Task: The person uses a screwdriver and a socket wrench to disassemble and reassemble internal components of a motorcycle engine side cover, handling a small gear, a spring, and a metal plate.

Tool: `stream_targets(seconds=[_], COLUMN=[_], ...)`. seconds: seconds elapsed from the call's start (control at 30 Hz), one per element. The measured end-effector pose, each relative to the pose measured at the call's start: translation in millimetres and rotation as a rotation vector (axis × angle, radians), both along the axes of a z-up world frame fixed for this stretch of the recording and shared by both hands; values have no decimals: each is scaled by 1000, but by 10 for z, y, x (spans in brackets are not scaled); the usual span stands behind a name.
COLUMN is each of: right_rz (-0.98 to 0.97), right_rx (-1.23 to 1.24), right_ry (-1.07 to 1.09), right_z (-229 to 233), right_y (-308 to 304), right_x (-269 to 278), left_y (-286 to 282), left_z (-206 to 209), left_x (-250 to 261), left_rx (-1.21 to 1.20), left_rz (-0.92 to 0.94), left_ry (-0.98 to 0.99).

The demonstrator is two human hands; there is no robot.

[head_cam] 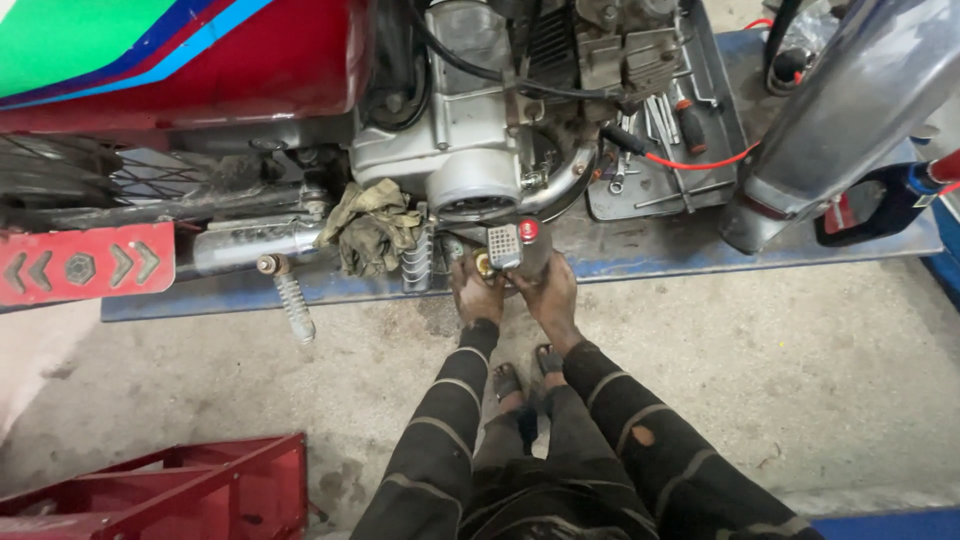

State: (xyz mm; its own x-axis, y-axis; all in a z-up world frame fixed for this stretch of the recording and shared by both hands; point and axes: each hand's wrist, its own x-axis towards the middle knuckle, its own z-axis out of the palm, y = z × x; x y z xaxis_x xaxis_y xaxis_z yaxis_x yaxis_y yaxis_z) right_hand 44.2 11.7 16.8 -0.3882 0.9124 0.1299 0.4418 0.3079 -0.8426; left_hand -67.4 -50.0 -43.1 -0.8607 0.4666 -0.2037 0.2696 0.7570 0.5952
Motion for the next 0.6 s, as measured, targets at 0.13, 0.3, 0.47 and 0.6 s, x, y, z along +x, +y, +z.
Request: stream_targets(seconds=[0.13,0.3,0.47,0.6], right_rz=[66,109,-28,-314], right_rx=[1,-67,221,473], right_ry=[67,-49,-80,-452], right_z=[-32,352,-136,-357], right_y=[-49,-95,305,1073], right_x=[-35,111,550,809], left_y=[-113,40,226,715], left_z=[109,-212,-516,-693], left_x=[-69,266,1071,1468], left_rx=[74,121,149,496], left_rz=[1,397,327,-76], left_ry=[47,199,-40,-495])
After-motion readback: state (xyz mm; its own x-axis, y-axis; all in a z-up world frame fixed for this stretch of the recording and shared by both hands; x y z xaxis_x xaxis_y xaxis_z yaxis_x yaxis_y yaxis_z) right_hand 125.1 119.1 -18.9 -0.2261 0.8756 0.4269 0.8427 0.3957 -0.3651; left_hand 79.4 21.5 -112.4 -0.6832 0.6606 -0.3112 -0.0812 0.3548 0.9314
